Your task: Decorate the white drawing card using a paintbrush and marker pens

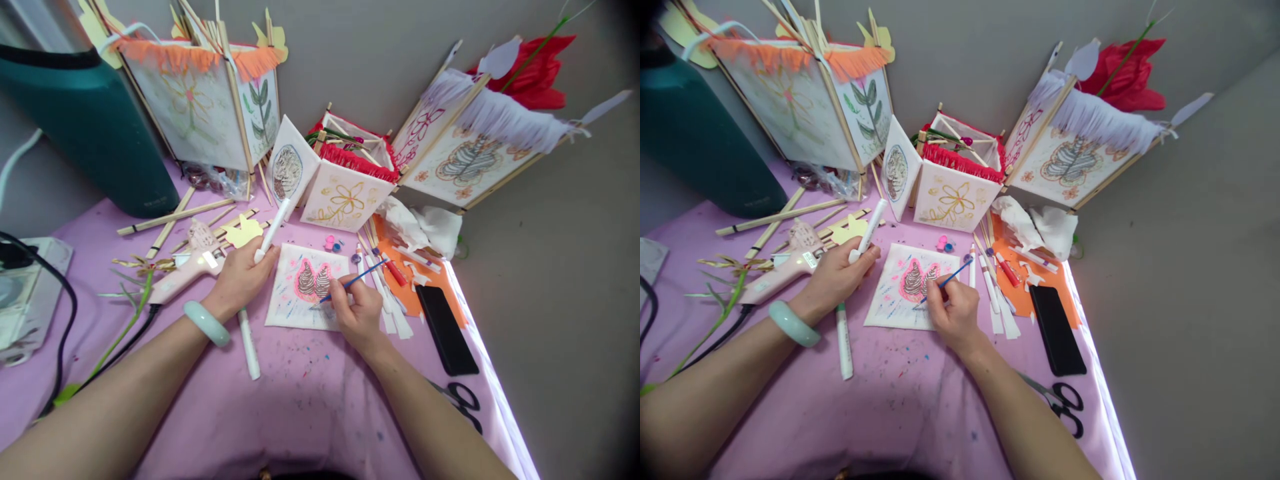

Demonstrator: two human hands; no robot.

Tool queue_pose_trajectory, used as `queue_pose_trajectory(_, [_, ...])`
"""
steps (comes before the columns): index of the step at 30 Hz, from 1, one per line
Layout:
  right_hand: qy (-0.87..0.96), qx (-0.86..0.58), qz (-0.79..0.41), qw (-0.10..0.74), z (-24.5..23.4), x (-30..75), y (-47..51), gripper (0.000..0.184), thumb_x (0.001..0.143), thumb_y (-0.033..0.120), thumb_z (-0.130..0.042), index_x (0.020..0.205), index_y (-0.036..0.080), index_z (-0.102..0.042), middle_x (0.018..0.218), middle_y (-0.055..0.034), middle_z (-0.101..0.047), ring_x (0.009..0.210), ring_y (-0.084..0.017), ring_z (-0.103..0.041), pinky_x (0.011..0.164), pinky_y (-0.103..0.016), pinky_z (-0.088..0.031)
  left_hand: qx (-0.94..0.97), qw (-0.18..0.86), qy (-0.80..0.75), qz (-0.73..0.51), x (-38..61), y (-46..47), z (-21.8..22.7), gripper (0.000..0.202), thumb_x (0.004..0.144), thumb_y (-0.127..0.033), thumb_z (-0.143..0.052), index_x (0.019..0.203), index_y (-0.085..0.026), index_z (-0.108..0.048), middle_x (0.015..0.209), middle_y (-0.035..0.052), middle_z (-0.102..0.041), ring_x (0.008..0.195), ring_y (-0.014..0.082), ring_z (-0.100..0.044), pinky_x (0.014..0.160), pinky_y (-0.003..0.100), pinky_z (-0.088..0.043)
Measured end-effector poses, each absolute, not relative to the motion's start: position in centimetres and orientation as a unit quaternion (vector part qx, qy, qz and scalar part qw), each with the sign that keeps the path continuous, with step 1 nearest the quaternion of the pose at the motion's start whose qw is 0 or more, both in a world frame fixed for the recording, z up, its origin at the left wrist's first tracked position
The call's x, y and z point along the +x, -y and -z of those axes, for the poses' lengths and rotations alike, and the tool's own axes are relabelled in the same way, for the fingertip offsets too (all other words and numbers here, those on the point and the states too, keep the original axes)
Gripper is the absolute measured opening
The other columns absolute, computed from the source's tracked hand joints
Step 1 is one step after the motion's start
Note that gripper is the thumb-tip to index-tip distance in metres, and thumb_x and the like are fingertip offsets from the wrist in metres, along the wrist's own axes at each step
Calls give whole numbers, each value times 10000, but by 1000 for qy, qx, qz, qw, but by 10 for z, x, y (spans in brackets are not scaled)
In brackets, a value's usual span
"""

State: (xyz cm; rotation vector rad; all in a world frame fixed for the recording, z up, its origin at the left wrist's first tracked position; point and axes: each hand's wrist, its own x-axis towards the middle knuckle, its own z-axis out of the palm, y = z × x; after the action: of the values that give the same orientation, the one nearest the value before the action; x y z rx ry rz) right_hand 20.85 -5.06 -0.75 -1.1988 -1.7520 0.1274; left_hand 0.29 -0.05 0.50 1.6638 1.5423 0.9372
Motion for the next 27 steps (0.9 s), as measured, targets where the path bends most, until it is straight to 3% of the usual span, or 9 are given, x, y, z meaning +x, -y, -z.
queue_pose_trajectory(21, [746,-483,-5,459,9,200,52,194,870,203,-555,677,180,-550,572,-2,-632,446,-99,-543,456,-220,-413,636,337,-588,-369,3,0,-2,286,867,-451,-485,708,-214,-482,514,-57,-452,484,123,-428,496,253,-305])
queue_pose_trajectory(27, [725,-488,-8,487,7,205,52,188,871,177,-557,683,184,-552,611,-13,-648,499,-106,-590,479,-219,-442,638,329,-591,-368,3,0,-4,282,865,-436,-492,698,-210,-478,525,-57,-452,494,121,-435,512,257,-312])
